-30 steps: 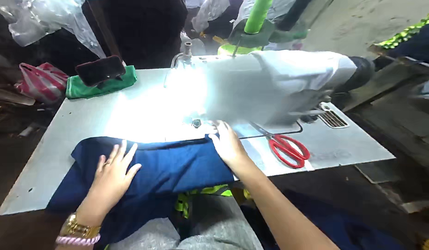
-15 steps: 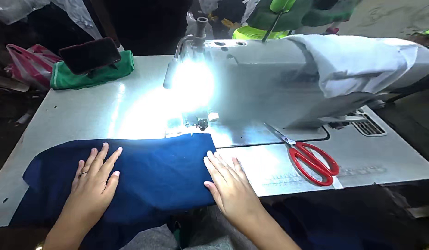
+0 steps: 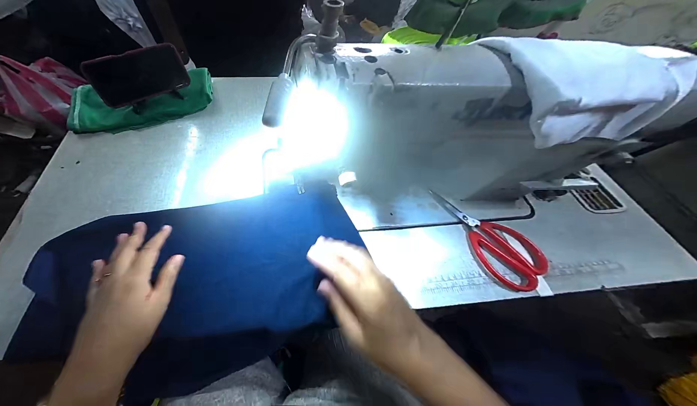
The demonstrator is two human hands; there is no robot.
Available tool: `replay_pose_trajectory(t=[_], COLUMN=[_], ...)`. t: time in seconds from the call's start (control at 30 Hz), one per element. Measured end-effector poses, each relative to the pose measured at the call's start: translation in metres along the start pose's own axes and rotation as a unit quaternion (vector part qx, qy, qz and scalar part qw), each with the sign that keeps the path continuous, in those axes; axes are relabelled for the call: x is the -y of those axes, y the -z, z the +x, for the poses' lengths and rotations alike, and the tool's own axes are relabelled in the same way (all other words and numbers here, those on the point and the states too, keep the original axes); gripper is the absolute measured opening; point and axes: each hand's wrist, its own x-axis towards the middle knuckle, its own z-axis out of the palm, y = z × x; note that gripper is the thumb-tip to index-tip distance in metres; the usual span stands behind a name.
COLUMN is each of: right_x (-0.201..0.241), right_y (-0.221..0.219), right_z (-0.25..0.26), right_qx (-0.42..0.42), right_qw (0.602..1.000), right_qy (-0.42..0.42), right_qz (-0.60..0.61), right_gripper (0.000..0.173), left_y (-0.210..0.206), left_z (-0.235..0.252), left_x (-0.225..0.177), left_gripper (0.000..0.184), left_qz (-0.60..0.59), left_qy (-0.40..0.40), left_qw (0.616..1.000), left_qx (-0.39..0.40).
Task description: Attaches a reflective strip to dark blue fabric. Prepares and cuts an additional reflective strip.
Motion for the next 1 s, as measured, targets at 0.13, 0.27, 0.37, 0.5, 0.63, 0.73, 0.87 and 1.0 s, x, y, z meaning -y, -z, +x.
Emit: replay_pose_trajectory(t=[0.13,0.27,0.37,0.5,0.63,0.73,0.87,1.0], right_x=[0.065,0.033,-0.002,-0.037,-0.088,-0.101,-0.095,-0.022], right_y=[-0.050,-0.075,-0.055,-0.030,-0.026,-0.043,-0.058,-0.027], right_z=[-0.039,-0.033,-0.042,-0.117,-0.154,-0.150,-0.137,-0.137], right_qx=[0.255,0.337,0.336,0.046,0.157,0.103,-0.161,-0.265], right_qw=[0.824,0.825,0.821,0.880,0.730,0.672,0.638,0.722], right_qy=[-0.032,-0.374,-0.459,-0.466,-0.659,-0.702,-0.692,-0.504], right_qz=[0.506,0.256,0.048,0.083,0.085,0.212,0.298,0.392], right_gripper=[0.040,0.045,0.042,0.027,0.066,0.059,0.025,0.028], left_y=[0.003,0.005,0.010,0.009,0.005,0.018,0.020,-0.012], left_z=[-0.016,-0.018,-0.022,-0.024,-0.026,-0.032,-0.052,-0.082], left_x=[0.024,0.018,0.020,0.025,0.016,-0.029,-0.087,-0.130], left_gripper=[0.072,0.077,0.081,0.084,0.073,0.050,0.029,0.037], left_qz=[0.029,0.046,0.044,0.045,-0.009,-0.094,-0.256,-0.387], left_qy=[0.077,0.089,0.081,0.083,0.062,-0.021,-0.129,-0.095], left_qw=[0.997,0.994,0.994,0.994,0.998,0.994,0.958,0.878], left_qx=[0.007,0.050,0.058,0.058,-0.001,-0.052,0.019,0.267])
